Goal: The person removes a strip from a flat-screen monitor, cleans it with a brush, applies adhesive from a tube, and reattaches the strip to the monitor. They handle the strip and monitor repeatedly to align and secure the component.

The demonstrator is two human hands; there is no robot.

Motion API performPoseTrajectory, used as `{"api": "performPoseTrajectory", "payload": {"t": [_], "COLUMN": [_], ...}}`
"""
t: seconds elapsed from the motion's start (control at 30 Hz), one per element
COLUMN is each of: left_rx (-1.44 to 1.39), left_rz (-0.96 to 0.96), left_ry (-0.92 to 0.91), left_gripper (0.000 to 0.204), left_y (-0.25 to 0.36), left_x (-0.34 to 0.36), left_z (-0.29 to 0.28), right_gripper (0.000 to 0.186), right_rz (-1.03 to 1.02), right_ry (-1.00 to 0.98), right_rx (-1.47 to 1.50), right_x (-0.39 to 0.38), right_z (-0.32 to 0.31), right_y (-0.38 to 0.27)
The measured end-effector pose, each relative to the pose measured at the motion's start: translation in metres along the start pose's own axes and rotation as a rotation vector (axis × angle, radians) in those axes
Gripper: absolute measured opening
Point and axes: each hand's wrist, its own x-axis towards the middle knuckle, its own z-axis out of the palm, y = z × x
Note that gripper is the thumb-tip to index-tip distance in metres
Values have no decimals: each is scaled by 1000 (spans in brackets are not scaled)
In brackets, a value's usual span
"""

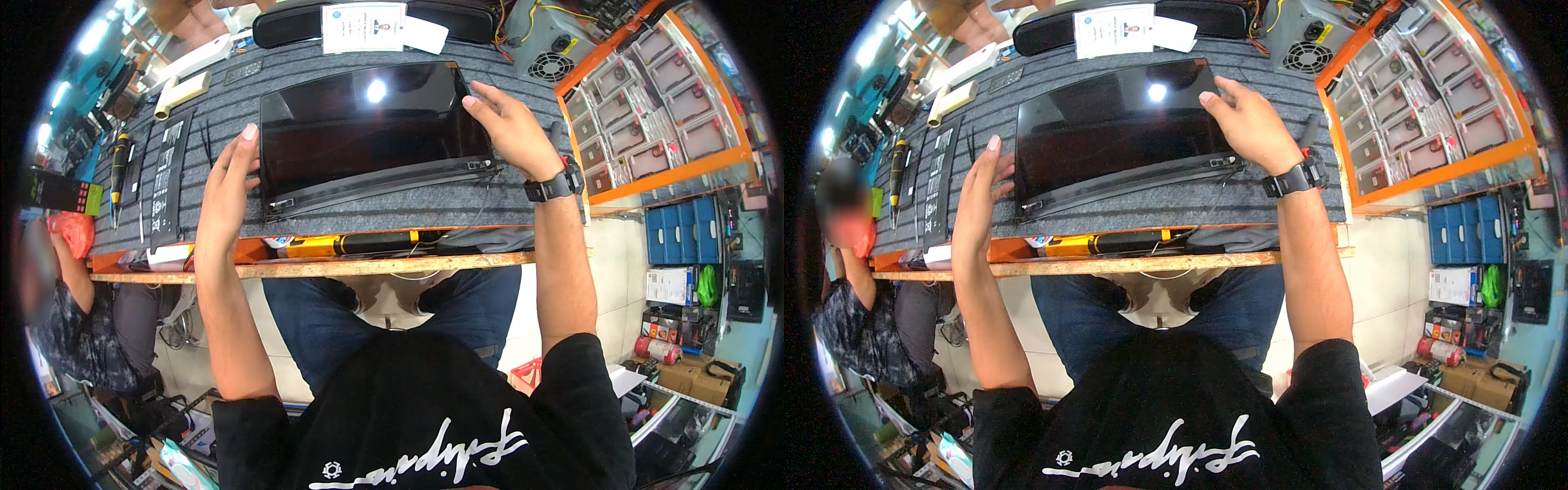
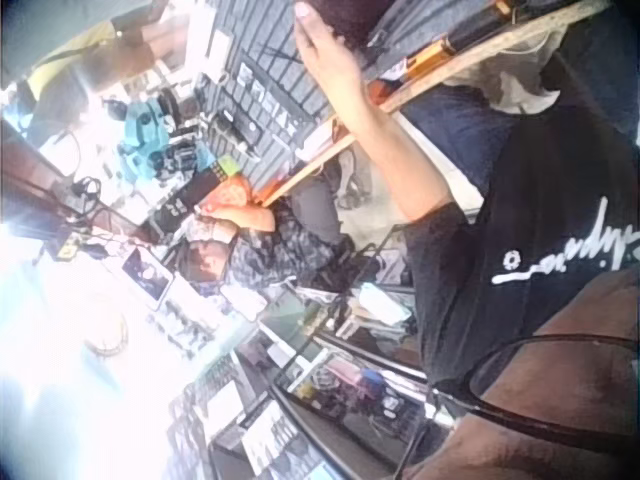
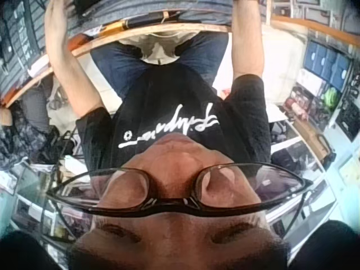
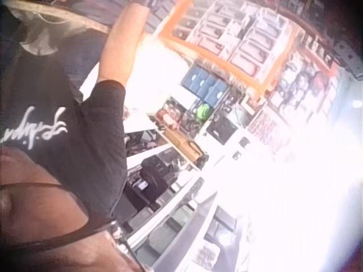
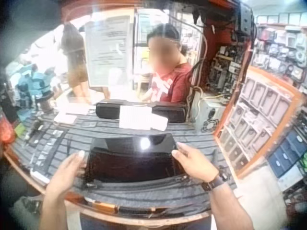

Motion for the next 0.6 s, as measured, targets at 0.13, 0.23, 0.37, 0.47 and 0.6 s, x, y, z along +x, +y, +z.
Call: {"api": "performPoseTrajectory", "payload": {"t": [0.13, 0.23, 0.37, 0.47, 0.6], "left_rx": [-148, -197, 16, 231, 293], "left_rz": [-97, -104, -30, 64, 69], "left_ry": [2, -51, 123, 251, 113], "left_gripper": [98, 101, 97, 93, 113], "left_y": [-13, -7, -8, -28, -27], "left_x": [17, 17, 14, 20, 8], "left_z": [-3, 1, 2, -22, -25], "right_gripper": [62, 62, 64, 63, 70], "right_rz": [215, 282, 328, 195, 111], "right_ry": [42, -28, -55, 21, 33], "right_rx": [176, 407, 384, 120, -97], "right_x": [0, 4, 6, 8, -17], "right_z": [-3, -6, -8, -4, -3], "right_y": [-15, -8, -10, 1, -17]}}
